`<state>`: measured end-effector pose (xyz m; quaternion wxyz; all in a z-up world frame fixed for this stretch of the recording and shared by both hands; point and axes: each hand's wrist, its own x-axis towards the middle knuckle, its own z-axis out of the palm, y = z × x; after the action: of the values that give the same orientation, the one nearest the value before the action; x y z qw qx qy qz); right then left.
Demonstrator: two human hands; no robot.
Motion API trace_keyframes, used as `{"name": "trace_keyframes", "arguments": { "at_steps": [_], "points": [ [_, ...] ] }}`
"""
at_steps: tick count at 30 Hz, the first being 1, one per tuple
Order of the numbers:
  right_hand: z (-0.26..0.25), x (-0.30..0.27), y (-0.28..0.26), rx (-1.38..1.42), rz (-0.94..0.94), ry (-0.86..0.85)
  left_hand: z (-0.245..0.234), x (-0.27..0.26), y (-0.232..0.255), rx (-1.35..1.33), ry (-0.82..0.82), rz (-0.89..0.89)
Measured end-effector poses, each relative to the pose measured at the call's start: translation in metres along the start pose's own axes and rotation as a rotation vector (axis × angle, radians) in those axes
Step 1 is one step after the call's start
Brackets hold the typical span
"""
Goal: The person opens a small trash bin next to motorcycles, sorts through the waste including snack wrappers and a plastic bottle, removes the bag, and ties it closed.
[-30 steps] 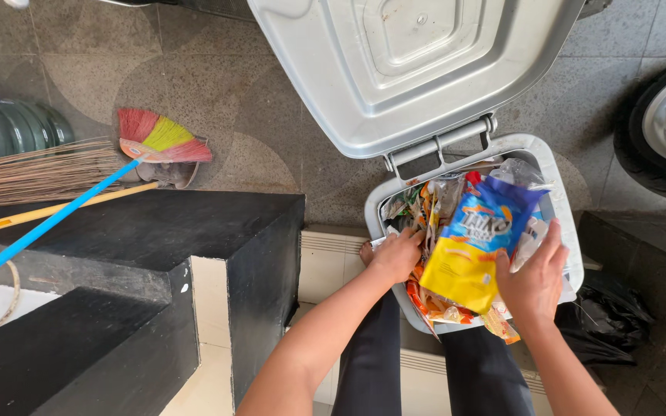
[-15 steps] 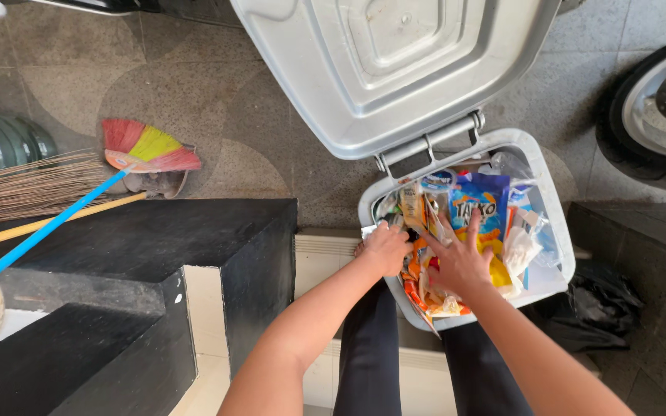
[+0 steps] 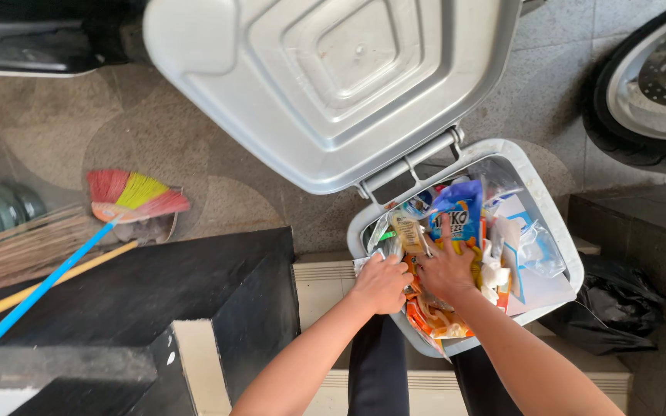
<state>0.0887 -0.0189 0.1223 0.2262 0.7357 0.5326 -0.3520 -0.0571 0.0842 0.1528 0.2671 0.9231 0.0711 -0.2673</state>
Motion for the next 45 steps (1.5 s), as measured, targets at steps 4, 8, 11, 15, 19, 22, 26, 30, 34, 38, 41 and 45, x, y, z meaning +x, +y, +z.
{"name": "trace_keyframes", "arguments": {
  "at_steps": [4,8,11,15,19,22,26,30,34,38,41,45],
  "points": [
    [0.039,0.02,-0.003,0.063,-0.048,0.174,0.014,0.008,0.002,-0.048,0.037,-0.016],
    [0.042,0.026,-0.01,0.185,-0.102,0.29,0.01,0.024,-0.002,0.017,0.04,-0.021],
    [0.016,0.0,-0.01,0.075,-0.077,0.198,-0.005,0.035,-0.002,0.085,-0.106,-0.135],
    [-0.025,-0.042,-0.012,0.246,-0.104,0.193,-0.021,0.032,-0.008,0.136,-0.168,-0.107],
    [-0.048,-0.041,-0.01,0.567,-0.165,0.637,-0.011,0.026,-0.006,0.156,-0.158,-0.109],
    [-0.069,-0.007,-0.017,0.552,-0.306,0.765,0.02,0.03,-0.002,0.037,-0.113,-0.206],
    [-0.074,0.031,-0.033,0.377,-0.491,0.517,0.088,0.058,0.003,0.16,0.057,-0.213],
    [-0.044,0.057,-0.031,0.296,-0.582,0.756,0.138,0.072,0.01,0.106,0.07,-0.241],
    [-0.025,0.089,-0.042,-0.051,-0.474,0.436,0.144,0.074,0.014,0.007,0.094,-0.272],
    [-0.013,0.109,-0.055,-0.185,-0.426,0.317,0.119,0.058,0.016,-0.156,0.148,-0.318],
    [-0.006,0.111,-0.056,-0.159,-0.323,0.339,0.103,0.044,0.014,-0.369,0.227,-0.39],
    [-0.01,0.095,-0.048,-0.203,-0.276,0.252,0.102,0.043,0.015,-0.036,0.137,-0.215]
  ]
}}
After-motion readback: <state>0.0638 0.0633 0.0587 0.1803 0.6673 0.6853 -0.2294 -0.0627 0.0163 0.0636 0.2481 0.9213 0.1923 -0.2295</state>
